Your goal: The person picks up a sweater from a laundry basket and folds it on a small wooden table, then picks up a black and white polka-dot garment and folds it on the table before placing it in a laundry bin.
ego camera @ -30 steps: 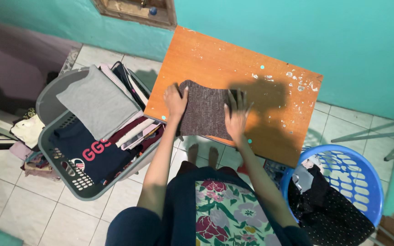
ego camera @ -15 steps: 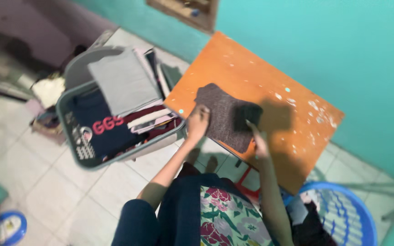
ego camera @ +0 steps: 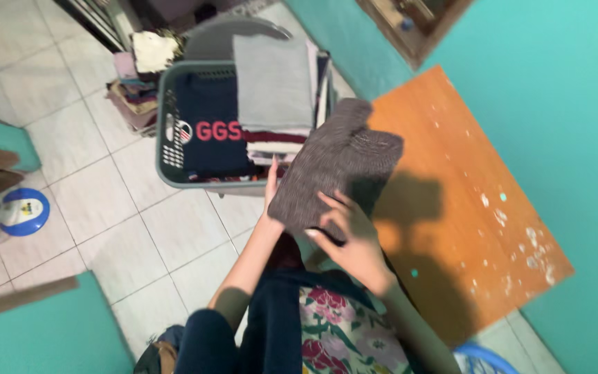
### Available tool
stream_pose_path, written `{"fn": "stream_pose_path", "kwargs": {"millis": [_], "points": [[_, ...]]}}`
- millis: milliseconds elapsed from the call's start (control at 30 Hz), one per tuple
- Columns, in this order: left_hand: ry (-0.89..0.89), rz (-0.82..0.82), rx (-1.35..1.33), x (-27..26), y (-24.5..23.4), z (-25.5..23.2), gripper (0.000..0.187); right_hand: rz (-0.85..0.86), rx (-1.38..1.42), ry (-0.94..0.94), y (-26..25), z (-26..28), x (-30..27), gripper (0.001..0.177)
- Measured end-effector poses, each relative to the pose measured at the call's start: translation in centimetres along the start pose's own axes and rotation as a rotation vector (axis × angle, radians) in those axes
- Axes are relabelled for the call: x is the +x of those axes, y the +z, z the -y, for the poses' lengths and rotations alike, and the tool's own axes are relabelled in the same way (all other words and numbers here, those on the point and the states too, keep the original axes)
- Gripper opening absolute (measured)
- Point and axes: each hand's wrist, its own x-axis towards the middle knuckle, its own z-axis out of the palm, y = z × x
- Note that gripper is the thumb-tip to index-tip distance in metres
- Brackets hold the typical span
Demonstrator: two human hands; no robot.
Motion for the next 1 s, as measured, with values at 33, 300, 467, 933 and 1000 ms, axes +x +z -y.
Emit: {"fn": "stream_pose_path", "kwargs": {"millis": [33,300,467,933,1000], "points": [[0.044,-0.008,-0.024,-0.3,-0.4,-1.1,0.087,-0.075,0.242,0.277,0.4,-0.1,0.0,0.037],[0.15,0.177,-0.114,0.7,-6.3,-6.3,0.072,-0.237,1.764,0.854,8.9,-7.9,2.1,0.078],[0.045,-0.16,0.229,0.9,-2.2,-15.1,0.085,-0.097,1.086,1.092,8.8,-5.9,11.8,0.081],[0.168,-0.372,1.381,13.0,-6.9,-28.8,0.079,-0.111,0.757,0.658,26.1,-22.3,21.1,0.083],[0.249,-0.565,1.537,12.9,-5.2,-28.1,0.076,0.004,0.55,0.884,25.2,-21.4,21.3,0.08]]}}
